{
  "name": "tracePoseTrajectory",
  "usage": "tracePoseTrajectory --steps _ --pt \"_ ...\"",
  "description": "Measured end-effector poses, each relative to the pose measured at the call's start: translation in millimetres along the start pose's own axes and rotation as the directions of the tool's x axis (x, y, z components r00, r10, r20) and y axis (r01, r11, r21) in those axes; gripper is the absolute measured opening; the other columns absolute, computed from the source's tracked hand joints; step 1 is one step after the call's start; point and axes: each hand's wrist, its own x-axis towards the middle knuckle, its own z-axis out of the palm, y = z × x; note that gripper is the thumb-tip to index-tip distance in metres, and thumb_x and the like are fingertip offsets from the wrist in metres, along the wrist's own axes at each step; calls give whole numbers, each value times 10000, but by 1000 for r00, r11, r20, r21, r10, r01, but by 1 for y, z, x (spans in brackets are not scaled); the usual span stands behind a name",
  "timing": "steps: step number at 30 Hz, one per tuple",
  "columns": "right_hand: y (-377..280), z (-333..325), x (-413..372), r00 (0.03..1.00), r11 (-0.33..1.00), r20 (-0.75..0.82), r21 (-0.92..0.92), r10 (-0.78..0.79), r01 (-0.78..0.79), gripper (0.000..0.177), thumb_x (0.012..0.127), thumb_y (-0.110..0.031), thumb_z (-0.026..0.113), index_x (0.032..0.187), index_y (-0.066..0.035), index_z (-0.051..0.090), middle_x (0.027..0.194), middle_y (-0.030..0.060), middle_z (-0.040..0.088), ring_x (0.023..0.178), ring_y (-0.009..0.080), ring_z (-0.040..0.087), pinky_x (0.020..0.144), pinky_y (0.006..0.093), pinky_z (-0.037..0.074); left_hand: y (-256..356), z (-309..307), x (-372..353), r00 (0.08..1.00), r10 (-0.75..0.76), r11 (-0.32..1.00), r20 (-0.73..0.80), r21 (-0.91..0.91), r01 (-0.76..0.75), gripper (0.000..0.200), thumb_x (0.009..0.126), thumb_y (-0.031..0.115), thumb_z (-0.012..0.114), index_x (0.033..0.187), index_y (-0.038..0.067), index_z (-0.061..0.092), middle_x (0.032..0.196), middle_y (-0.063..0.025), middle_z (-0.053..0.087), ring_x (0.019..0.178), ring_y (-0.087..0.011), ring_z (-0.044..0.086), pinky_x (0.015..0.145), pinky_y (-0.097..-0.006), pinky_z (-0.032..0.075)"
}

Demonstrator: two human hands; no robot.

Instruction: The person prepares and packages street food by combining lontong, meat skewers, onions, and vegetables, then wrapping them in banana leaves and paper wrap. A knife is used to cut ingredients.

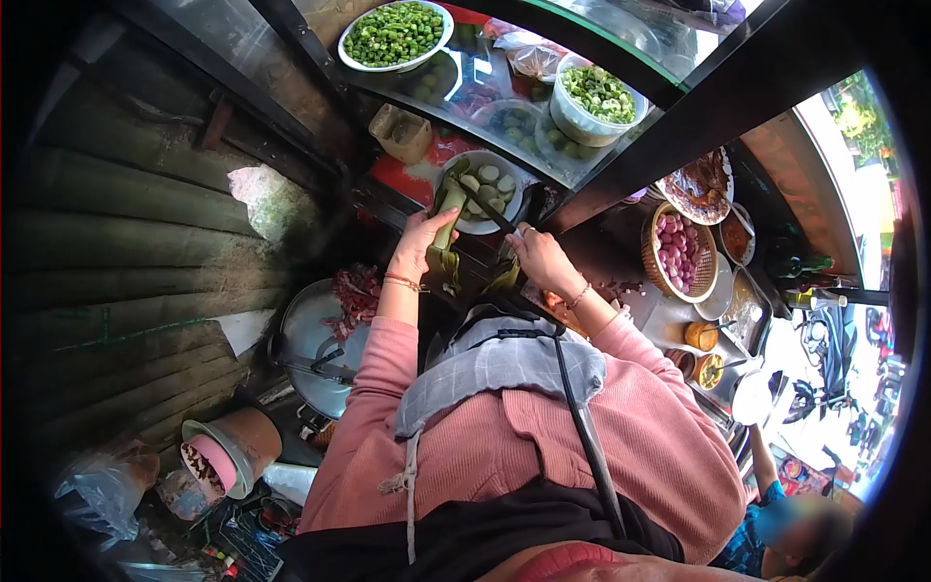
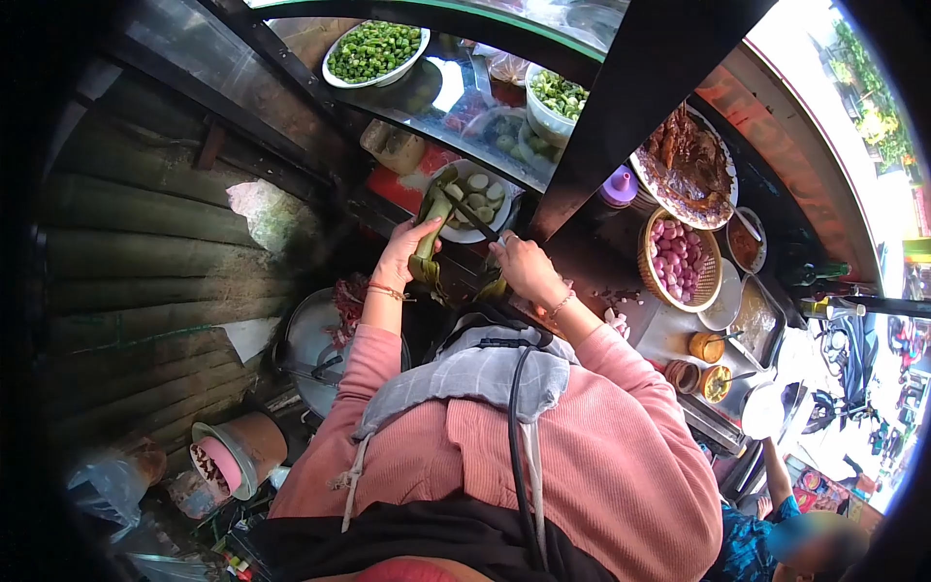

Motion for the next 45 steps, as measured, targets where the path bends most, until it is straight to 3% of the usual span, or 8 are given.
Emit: tracePoseTrajectory --steps 9,19,24,31,37,42,45 --pt "1 17 1 1000 1000 -15 -25 3 -4 363 953 -314 463 994 45 500 814 313 613 813 480 600 719 525 482 13 7 -7 997 48 991 65 122 -56 283 790 156 737 1025 56 613 808 -7 623 577 -103 576 512 -232 469" --pt "14 18 11 997 996 23 49 -70 69 358 955 -303 459 965 51 506 805 313 610 803 483 594 713 530 472 9 6 -7 992 11 999 129 36 -16 304 795 212 727 1030 58 610 828 -13 617 607 -108 586 528 -232 492" --pt "4 8 4 1000 999 -5 35 -12 12 365 957 -324 449 971 36 511 801 305 614 794 479 598 704 531 475 9 11 -8 1000 -20 1000 -12 18 21 238 808 159 718 999 61 615 778 -2 615 562 -105 582 463 -239 479" --pt "-7 14 -3 997 991 -12 -106 74 -75 360 959 -322 449 1005 31 499 816 299 622 808 473 608 710 524 489 8 11 -4 998 59 992 -3 114 -59 258 786 153 738 996 56 623 774 -6 622 557 -110 580 480 -242 479" --pt "9 31 4 1000 1000 -26 2 13 -13 357 959 -304 454 993 49 499 812 320 610 812 478 601 711 522 483 10 20 -6 997 83 990 12 113 -83 295 772 151 749 1014 56 611 798 -16 626 566 -118 583 492 -242 475" --pt "14 19 11 999 997 -14 53 -47 47 369 956 -314 458 1000 50 508 802 306 614 800 483 596 697 516 479 9 18 -4 1000 23 999 21 -46 -22 306 770 173 755 1011 49 612 805 -20 630 591 -119 591 500 -248 478" --pt "6 8 7 1000 1000 -21 19 -18 19 374 952 -322 464 1010 44 510 800 293 620 789 483 597 687 515 480 12 22 -7 996 62 994 -56 92 -57 295 769 184 761 990 49 620 796 -18 629 581 -119 586 500 -245 477"
